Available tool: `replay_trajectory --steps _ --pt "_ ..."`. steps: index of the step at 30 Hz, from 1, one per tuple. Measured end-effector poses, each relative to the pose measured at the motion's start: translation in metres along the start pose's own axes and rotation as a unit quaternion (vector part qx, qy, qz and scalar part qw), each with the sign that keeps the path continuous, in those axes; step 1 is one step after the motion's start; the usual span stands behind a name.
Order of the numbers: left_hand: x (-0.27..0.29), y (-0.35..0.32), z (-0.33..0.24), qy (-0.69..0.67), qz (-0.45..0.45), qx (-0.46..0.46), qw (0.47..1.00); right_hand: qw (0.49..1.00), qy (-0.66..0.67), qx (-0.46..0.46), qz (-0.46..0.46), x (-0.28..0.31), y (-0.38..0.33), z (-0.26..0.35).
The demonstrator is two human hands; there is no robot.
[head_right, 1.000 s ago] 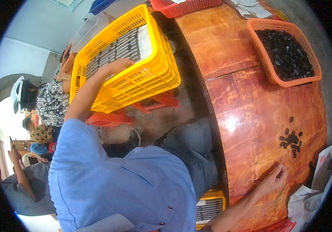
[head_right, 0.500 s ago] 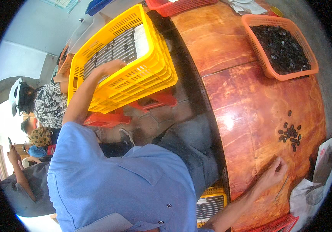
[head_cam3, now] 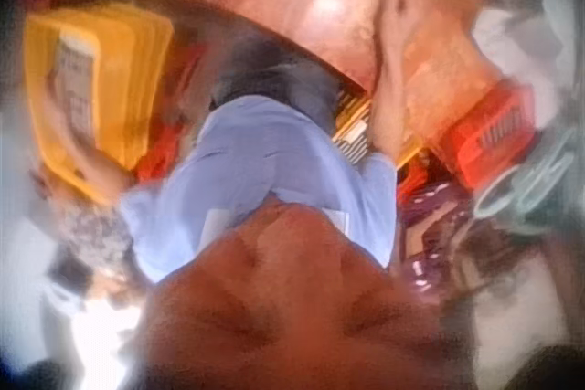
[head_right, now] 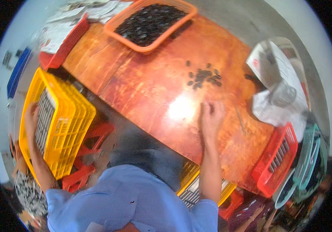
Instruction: The person repeatedly picks up small black objects from a table and inserts them into a metal cylinder, then places the cylinder into a yellow basket. The process is repeated multiple times with the same objects and cylinder.
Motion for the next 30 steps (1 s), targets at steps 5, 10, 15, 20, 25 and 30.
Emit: replay_trajectory --steps 5,10,15,20,25,30 --pt "-0.022 0.003 -0.160 -0.036 -0.065 -0.174 0.982 1.000 -0.023 -0.004 -0.018 0.002 -0.004 0.006" --pt "-0.144 -0.018 -0.311 -0.184 0.040 -0.338 0.922 0.998 -0.048 0.033 0.004 0.007 -0.004 0.009" --pt "-0.238 -0.032 -0.395 -0.407 0.163 -0.269 0.858 0.996 -0.049 -0.018 -0.075 0.100 -0.022 0.036" --pt "-0.265 -0.034 -0.438 -0.431 0.210 -0.299 0.825 0.946 -0.202 -0.027 -0.251 0.267 -0.037 0.003" --pt "-0.299 -0.028 -0.415 -0.525 0.242 -0.205 0.790 0.875 -0.394 -0.236 -0.154 0.373 -0.054 -0.128" --pt "-0.280 -0.026 -0.424 -0.459 0.203 -0.270 0.821 0.862 -0.454 -0.224 -0.010 0.371 -0.067 -0.202"
Point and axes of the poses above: each hand's wrist, its own y-axis towards the middle knuckle, its own x-axis out of the back of the hand, z = x × y, the point moved 8 cm from there along y, towards the middle knuckle, and after that the axes turned 8 degrees about -x, right-handed, at the moved point
